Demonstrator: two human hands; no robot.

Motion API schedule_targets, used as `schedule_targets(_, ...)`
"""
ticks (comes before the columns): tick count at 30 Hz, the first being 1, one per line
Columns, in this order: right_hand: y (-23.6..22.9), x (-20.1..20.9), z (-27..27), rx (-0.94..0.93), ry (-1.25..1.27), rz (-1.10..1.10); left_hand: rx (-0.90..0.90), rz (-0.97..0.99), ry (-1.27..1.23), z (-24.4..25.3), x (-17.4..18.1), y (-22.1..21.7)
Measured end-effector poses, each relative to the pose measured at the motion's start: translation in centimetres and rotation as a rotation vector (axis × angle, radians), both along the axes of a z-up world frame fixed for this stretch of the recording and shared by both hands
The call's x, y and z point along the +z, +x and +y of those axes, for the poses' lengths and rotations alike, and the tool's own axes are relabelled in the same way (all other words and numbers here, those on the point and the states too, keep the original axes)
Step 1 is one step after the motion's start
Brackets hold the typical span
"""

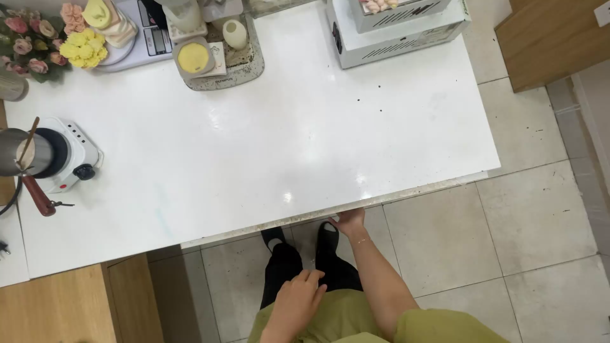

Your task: Melting and mixing wax in a small pot using an electric heater and a heat gun.

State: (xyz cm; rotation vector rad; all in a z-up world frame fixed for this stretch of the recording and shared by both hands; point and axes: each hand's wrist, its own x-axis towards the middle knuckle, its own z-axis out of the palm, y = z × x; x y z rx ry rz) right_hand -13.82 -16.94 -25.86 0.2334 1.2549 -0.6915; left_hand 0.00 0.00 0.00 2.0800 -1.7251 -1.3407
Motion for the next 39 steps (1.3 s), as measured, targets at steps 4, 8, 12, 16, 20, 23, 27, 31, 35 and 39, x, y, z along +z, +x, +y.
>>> schedule_targets(4, -0.9, 3.4, 1.0, -0.056, 0.191, 0.04, 0.014, 0.011, -0.019, -1.8, 0.7, -0.2)
schedule_targets(8, -1.8, 8.0, 0.6, -0.267, 0.147, -0.135, 0.021, -0.001, 0.02, -3.0, 1.9, -0.1)
schedule_targets(12, -1.0, 10.9, -1.7, -0.31, 0.229, -0.145, 0.046, 0.068, 0.068, -6.3, 3.7, 2.2)
schedule_targets(16, -1.0, 11.8, -2.4, -0.218, 0.189, -0.107, 0.057, 0.107, 0.008, -11.4, 4.9, 5.4)
schedule_targets(20, -2.8, 10.6, -1.9, 0.351, 0.003, 0.075, 0.053, 0.076, -0.063, -18.4, 6.4, 8.9)
schedule_targets(23, -4.3, 14.0, -2.9, 0.839, -0.17, 0.309, 0.045, 0.091, -0.153, -24.4, 5.4, 11.0)
schedule_targets(27, -4.1, 24.4, -6.5, 1.361, -0.482, 0.56, 0.112, 0.015, -0.278, -32.6, 8.5, 13.0)
schedule_targets(31, -3.9, 35.6, -16.1, 1.255, -0.59, 0.412, 0.158, -0.008, -0.335, -39.7, 9.5, 14.2)
schedule_targets(35, -3.4, 43.1, -28.6, 1.056, -1.071, 0.652, 0.189, -0.094, -0.406, -44.8, 8.2, 14.5)
schedule_targets(39, -1.7, 44.0, -42.1, 1.013, -1.305, 0.76, 0.257, -0.24, -0.401, -48.4, 6.3, 15.3)
